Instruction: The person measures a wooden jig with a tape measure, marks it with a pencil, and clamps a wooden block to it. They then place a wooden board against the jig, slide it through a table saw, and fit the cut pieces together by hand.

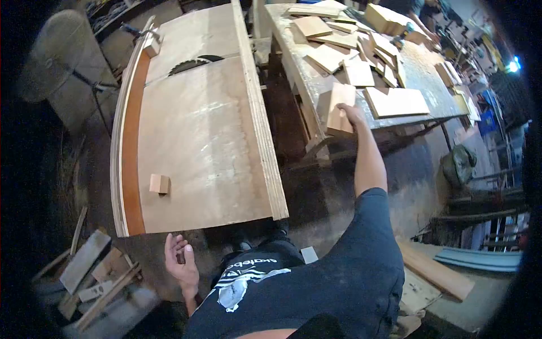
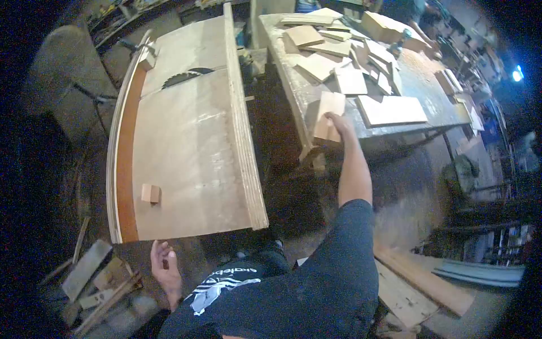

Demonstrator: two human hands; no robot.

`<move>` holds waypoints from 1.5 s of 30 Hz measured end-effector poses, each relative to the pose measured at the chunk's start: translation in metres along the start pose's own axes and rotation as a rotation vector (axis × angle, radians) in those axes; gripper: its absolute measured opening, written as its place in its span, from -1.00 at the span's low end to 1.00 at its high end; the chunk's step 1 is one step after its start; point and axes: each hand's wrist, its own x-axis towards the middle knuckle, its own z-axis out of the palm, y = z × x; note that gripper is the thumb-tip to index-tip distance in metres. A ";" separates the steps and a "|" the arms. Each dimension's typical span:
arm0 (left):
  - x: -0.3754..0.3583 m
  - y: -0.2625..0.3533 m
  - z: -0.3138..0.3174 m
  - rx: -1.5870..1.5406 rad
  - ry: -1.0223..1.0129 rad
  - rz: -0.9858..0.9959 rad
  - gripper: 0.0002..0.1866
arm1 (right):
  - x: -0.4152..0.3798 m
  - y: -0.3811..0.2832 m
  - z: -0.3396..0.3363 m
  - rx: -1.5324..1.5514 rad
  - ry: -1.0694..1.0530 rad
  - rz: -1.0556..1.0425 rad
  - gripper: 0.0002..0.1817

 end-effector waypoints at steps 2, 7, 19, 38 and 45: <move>-0.008 -0.002 -0.009 0.045 0.031 -0.032 -0.40 | 0.011 0.005 -0.013 -0.334 0.053 0.018 0.01; -0.009 -0.028 -0.055 0.049 0.211 0.035 -0.38 | -0.092 -0.074 0.009 -0.429 0.236 -0.367 0.07; 0.022 -0.194 -0.332 -0.246 0.705 0.125 -0.58 | -0.402 -0.243 0.310 -0.298 -0.142 -0.903 -0.19; 0.304 -0.283 -0.477 -0.473 0.194 0.005 -0.56 | -0.460 -0.255 0.549 -0.103 0.057 -0.517 -0.25; 0.497 -0.281 -0.502 -0.415 -0.039 0.099 -0.50 | -0.535 -0.376 0.669 -0.178 -0.292 -0.722 -0.33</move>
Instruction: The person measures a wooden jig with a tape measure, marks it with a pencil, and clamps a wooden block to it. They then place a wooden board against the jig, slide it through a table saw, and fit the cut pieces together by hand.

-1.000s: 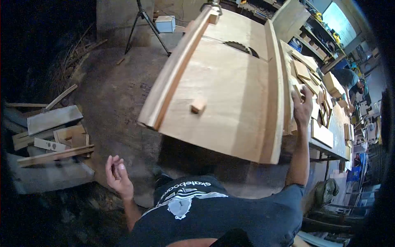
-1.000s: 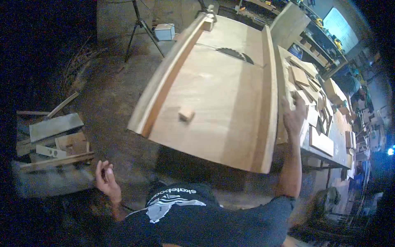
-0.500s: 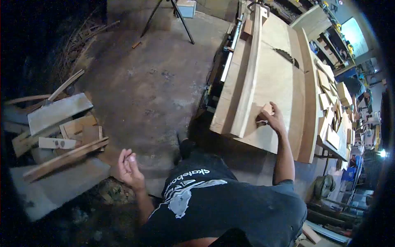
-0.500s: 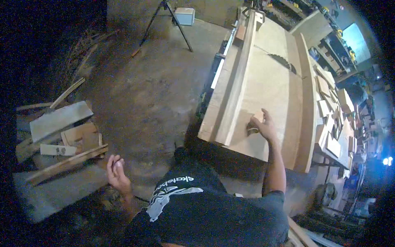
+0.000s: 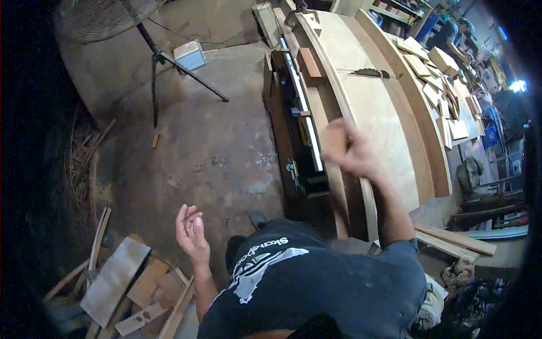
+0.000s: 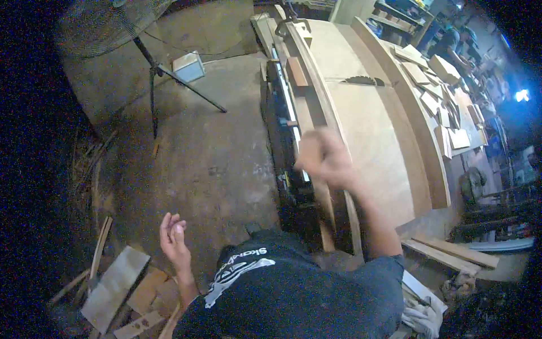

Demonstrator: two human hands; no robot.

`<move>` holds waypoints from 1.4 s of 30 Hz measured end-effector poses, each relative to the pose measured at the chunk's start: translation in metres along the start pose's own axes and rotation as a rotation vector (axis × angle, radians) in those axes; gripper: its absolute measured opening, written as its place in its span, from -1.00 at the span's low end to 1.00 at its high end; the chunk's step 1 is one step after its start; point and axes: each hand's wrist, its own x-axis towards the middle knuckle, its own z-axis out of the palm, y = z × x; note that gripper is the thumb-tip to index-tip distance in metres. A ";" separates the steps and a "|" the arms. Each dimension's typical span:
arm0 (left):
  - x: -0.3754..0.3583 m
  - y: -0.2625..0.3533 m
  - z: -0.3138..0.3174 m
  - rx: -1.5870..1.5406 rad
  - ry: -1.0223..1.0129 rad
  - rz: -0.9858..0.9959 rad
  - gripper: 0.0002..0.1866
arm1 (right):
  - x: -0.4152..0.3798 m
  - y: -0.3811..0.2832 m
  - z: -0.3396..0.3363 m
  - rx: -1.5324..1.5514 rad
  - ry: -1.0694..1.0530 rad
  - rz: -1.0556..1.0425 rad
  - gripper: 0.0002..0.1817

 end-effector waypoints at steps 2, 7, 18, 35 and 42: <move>0.047 -0.017 -0.010 0.045 -0.019 0.003 -0.50 | 0.005 -0.019 0.042 -0.093 -0.271 -0.199 -0.33; 0.143 -0.085 -0.003 -0.240 -0.111 -0.410 -0.41 | 0.040 -0.013 0.178 -0.270 -0.402 -0.002 -0.39; 0.401 -0.190 -0.028 -0.181 -0.348 -0.862 -0.56 | 0.238 -0.067 0.252 -0.099 0.067 -0.040 -0.18; 0.584 -0.442 0.020 0.762 -0.857 -0.831 -0.78 | 0.241 0.066 0.035 -0.715 0.392 1.130 -0.29; 0.678 -0.486 0.082 1.146 -0.792 -0.489 -0.72 | 0.247 0.057 0.039 -0.673 0.470 1.158 -0.33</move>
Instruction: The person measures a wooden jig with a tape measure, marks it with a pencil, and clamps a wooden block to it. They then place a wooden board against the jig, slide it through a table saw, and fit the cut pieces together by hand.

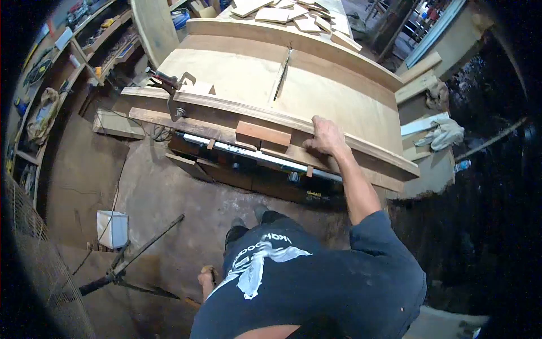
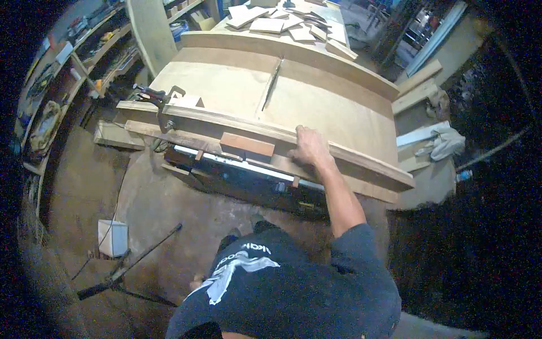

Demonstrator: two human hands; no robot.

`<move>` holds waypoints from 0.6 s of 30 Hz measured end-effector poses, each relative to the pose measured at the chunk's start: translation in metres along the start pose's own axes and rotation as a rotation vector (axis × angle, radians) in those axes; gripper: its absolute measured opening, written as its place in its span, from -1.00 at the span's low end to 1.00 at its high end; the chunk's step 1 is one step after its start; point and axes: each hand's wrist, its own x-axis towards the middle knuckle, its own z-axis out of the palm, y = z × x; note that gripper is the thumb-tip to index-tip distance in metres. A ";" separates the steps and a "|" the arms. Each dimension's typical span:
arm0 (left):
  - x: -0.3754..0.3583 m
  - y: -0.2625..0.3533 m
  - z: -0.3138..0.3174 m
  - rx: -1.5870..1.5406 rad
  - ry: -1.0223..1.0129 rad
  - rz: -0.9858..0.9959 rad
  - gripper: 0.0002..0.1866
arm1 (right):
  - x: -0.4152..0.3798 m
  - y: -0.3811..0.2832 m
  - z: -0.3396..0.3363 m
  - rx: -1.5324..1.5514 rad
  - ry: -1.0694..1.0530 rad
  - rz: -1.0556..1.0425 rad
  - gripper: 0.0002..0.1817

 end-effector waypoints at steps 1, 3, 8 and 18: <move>0.009 0.004 -0.010 0.222 0.154 0.079 -0.67 | -0.001 -0.003 -0.001 -0.023 -0.028 0.016 -0.34; -0.025 0.056 -0.055 0.104 -0.007 0.054 -0.64 | 0.002 0.001 0.004 -0.060 -0.028 0.017 -0.34; -0.058 0.109 -0.102 -0.092 -0.167 -0.033 -0.56 | 0.010 0.001 0.014 -0.067 0.001 0.045 -0.30; 0.033 0.066 -0.027 0.297 -0.115 0.061 -0.40 | 0.004 -0.009 0.006 -0.091 0.029 0.102 -0.35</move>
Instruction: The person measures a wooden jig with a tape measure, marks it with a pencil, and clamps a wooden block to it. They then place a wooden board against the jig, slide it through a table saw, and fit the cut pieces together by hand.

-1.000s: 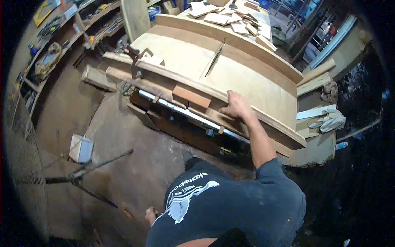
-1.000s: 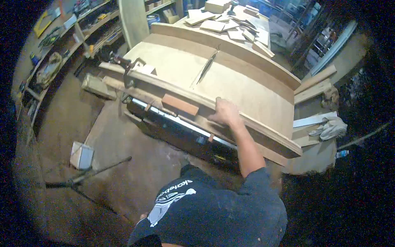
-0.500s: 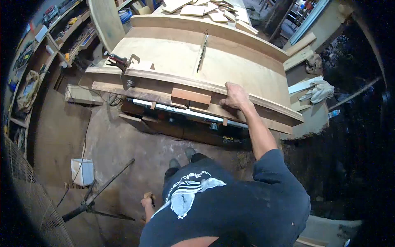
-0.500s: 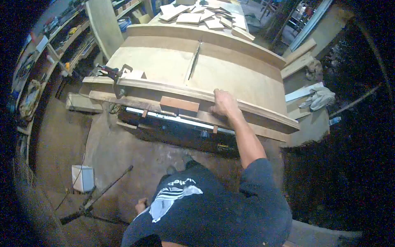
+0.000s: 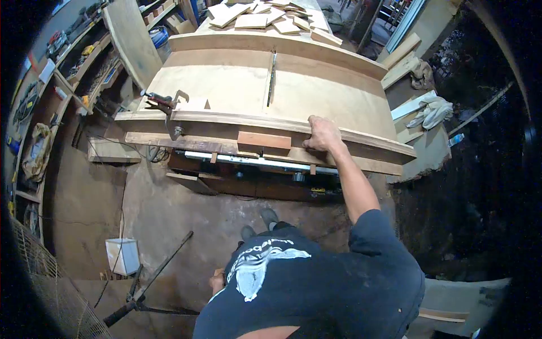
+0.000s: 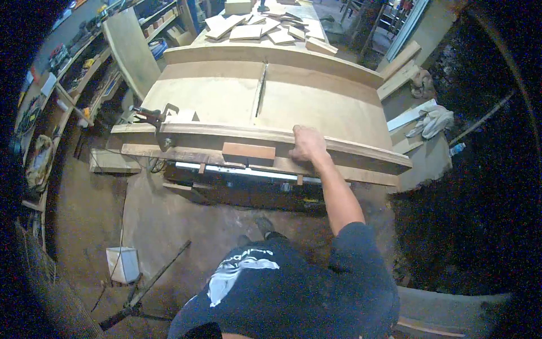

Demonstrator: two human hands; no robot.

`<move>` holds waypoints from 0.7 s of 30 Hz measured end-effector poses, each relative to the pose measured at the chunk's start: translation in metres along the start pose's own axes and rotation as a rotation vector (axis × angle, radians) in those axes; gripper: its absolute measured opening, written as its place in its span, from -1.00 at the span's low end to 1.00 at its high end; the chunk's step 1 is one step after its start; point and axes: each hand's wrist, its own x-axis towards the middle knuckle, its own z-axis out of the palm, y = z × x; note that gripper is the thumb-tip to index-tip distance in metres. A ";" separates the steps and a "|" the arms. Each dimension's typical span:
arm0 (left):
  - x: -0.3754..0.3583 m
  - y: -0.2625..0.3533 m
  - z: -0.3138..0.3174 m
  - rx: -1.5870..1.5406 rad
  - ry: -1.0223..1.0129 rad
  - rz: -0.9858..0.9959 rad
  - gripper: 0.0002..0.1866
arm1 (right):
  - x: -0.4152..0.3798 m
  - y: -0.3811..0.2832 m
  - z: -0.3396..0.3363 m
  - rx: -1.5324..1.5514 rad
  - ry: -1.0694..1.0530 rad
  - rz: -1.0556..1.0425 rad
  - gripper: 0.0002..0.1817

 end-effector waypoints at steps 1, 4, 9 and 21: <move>0.012 0.006 0.011 0.073 0.001 0.000 -0.39 | 0.000 0.000 0.000 -0.005 0.001 -0.006 -0.36; 0.005 0.029 0.008 0.045 0.044 0.021 -0.34 | -0.001 -0.002 0.002 -0.017 0.010 0.004 -0.37; -0.007 0.084 -0.022 -0.123 -0.019 0.107 -0.53 | -0.003 -0.003 -0.005 -0.022 -0.010 0.024 -0.44; 0.017 0.087 -0.015 0.162 0.077 0.290 -0.36 | -0.002 -0.003 -0.005 0.012 0.036 0.004 -0.40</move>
